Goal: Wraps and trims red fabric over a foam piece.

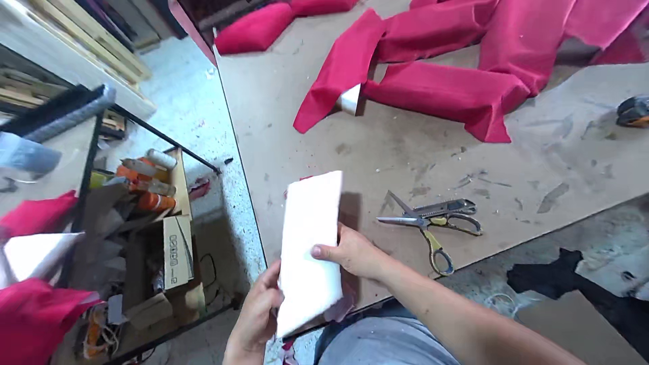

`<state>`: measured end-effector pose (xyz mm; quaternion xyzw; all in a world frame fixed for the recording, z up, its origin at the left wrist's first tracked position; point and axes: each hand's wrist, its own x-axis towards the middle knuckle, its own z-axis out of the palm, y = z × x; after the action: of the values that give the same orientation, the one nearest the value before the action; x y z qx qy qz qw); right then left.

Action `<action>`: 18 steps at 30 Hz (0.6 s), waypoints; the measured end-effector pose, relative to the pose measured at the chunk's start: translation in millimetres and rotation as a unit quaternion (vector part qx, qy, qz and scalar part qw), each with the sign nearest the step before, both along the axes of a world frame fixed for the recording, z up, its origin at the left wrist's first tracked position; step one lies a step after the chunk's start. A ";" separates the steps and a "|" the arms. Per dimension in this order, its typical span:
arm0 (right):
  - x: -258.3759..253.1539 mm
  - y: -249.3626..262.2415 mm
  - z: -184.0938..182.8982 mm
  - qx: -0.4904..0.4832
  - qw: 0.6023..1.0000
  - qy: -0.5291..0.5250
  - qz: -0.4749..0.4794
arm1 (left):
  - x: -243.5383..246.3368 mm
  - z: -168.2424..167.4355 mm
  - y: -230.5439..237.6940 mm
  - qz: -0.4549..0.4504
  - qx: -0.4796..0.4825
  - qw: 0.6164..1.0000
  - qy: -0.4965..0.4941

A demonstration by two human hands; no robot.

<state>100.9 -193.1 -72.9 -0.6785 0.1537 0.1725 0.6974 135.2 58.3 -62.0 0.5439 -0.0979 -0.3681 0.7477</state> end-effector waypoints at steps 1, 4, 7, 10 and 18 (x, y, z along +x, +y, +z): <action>5.1 -1.0 2.6 0.063 0.998 -0.022 0.013 | -5.7 -5.7 5.7 -0.002 -0.060 0.998 0.015; 12.8 -11.1 17.9 0.074 0.992 -0.073 0.065 | -25.8 -9.2 4.9 0.061 -0.038 0.996 0.049; 17.2 -22.8 31.8 -0.045 0.987 -0.109 0.106 | -32.3 9.2 -30.0 0.209 0.194 0.958 -0.027; 6.9 -13.1 48.8 -0.095 0.975 -0.178 0.088 | -32.5 40.6 -43.0 0.285 0.302 0.869 -0.269; -4.5 -24.3 115.8 0.208 0.818 -0.329 0.424 | 37.4 84.6 -63.3 -0.110 0.084 0.955 -0.261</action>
<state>96.4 -217.5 43.0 -0.5318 -0.4266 0.2455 0.6891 172.6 -5.0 22.5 0.6677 -0.3173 -0.3001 0.6028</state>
